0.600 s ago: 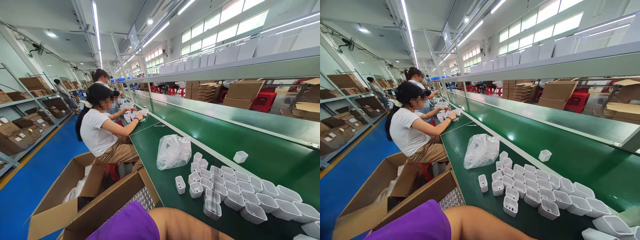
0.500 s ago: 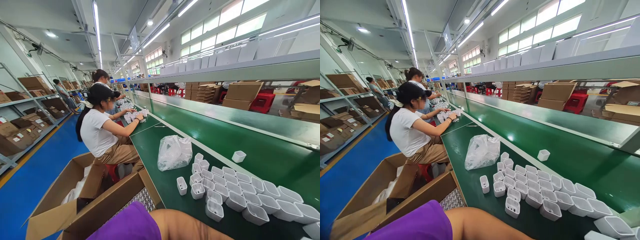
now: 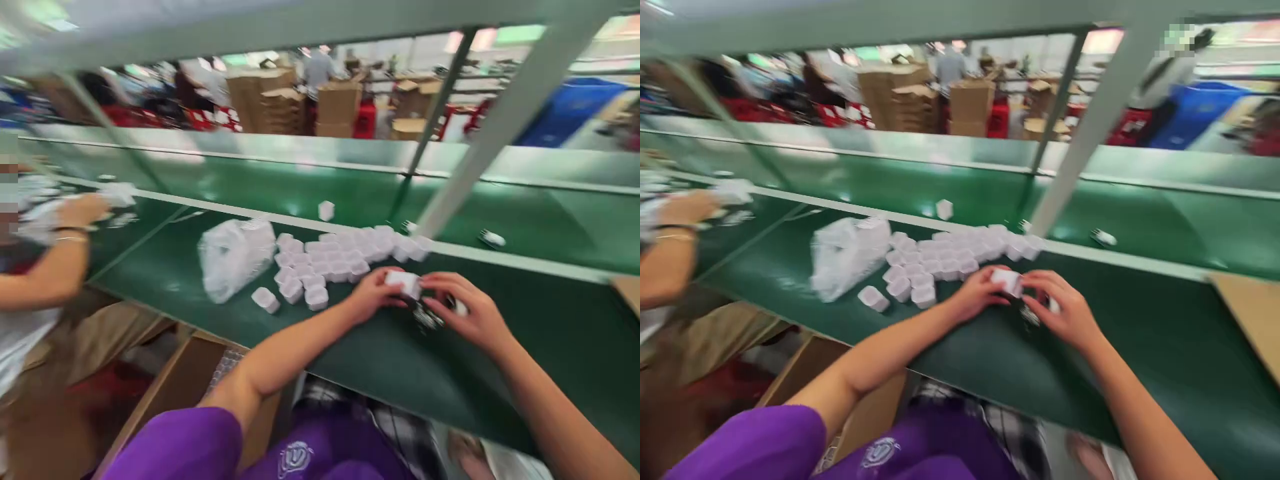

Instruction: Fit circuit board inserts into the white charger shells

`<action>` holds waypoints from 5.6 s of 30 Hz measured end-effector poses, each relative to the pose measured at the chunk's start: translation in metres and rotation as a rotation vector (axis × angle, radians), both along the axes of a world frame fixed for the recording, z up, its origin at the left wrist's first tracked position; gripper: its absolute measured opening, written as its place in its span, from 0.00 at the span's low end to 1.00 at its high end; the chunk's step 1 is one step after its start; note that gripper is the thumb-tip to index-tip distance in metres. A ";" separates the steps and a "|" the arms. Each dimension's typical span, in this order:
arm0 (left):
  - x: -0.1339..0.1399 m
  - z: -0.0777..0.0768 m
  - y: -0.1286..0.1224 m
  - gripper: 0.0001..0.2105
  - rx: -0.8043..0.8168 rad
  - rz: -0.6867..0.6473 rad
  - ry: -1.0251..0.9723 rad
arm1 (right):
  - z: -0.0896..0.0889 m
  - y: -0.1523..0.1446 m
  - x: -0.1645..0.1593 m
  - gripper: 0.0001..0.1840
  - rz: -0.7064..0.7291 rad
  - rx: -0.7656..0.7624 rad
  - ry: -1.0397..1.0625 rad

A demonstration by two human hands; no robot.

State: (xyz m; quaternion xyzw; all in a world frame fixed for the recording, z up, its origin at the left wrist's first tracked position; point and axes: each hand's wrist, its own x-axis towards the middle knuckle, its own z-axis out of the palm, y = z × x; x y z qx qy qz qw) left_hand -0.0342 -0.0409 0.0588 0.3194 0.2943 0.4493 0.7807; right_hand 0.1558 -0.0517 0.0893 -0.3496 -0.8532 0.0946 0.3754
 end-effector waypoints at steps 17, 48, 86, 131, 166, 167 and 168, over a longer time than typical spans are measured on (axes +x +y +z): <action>0.003 -0.012 0.005 0.23 0.095 -0.009 0.319 | -0.028 -0.012 0.052 0.06 -0.166 -0.249 -0.534; 0.006 -0.001 -0.009 0.24 0.021 0.031 0.242 | -0.011 -0.034 0.014 0.14 0.098 -0.451 0.331; 0.007 -0.009 -0.023 0.29 0.135 -0.139 0.246 | -0.021 -0.046 -0.003 0.07 -0.103 -0.327 0.447; -0.002 -0.006 -0.028 0.29 1.176 0.128 0.719 | -0.019 -0.044 0.006 0.08 -0.140 0.099 0.317; -0.001 -0.008 -0.031 0.30 1.264 0.256 0.793 | -0.020 -0.050 0.002 0.13 -0.187 0.229 0.075; -0.001 -0.007 -0.031 0.29 1.277 0.275 0.822 | -0.021 -0.051 0.002 0.13 -0.184 0.233 0.050; -0.002 -0.006 -0.030 0.29 1.282 0.288 0.847 | -0.020 -0.051 0.002 0.14 -0.183 0.223 0.042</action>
